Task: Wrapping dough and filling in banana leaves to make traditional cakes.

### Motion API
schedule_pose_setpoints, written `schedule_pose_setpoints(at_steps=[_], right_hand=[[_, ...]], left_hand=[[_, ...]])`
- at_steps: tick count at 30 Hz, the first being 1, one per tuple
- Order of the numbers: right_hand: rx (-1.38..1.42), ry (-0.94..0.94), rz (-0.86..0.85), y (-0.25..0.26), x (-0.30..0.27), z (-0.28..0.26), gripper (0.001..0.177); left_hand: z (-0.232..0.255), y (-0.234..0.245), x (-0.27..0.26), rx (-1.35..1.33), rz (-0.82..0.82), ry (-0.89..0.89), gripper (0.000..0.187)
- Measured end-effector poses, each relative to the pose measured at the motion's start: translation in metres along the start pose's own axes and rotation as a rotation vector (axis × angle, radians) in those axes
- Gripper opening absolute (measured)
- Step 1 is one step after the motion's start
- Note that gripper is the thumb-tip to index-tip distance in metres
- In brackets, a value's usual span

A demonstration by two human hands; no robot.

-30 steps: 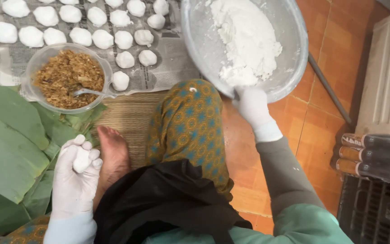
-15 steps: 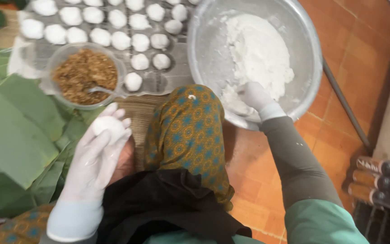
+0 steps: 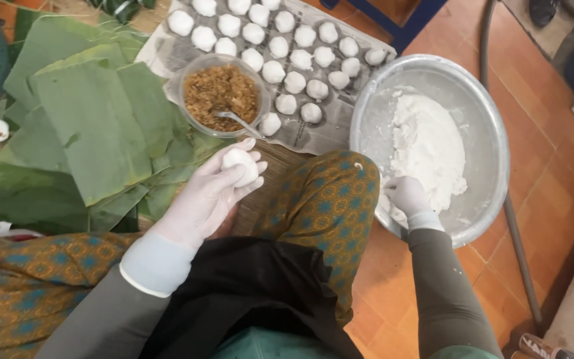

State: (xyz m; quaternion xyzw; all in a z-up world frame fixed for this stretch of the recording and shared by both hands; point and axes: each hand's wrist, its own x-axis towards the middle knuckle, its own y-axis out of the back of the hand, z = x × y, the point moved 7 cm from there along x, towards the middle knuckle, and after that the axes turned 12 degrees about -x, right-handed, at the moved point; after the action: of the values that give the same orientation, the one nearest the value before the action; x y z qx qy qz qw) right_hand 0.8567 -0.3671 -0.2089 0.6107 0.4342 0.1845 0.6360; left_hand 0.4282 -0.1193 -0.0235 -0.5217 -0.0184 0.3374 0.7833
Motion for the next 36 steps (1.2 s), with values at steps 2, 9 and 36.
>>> schedule_pose_setpoints(at_steps=[2,9,36], right_hand=[[-0.065,0.005,0.074,0.004,-0.006,-0.007,0.016],[1.029,-0.106,0.444,0.117,-0.054,-0.09,0.007],[0.674,1.088,0.137,0.171,-0.211,-0.709,0.059]], left_hand=[[0.009,0.003,-0.005,-0.011,0.003,-0.027,0.053],[0.042,0.033,-0.028,-0.09,-0.015,-0.192,0.055],[0.177,0.109,-0.153,-0.19,-0.082,-0.772,0.064]])
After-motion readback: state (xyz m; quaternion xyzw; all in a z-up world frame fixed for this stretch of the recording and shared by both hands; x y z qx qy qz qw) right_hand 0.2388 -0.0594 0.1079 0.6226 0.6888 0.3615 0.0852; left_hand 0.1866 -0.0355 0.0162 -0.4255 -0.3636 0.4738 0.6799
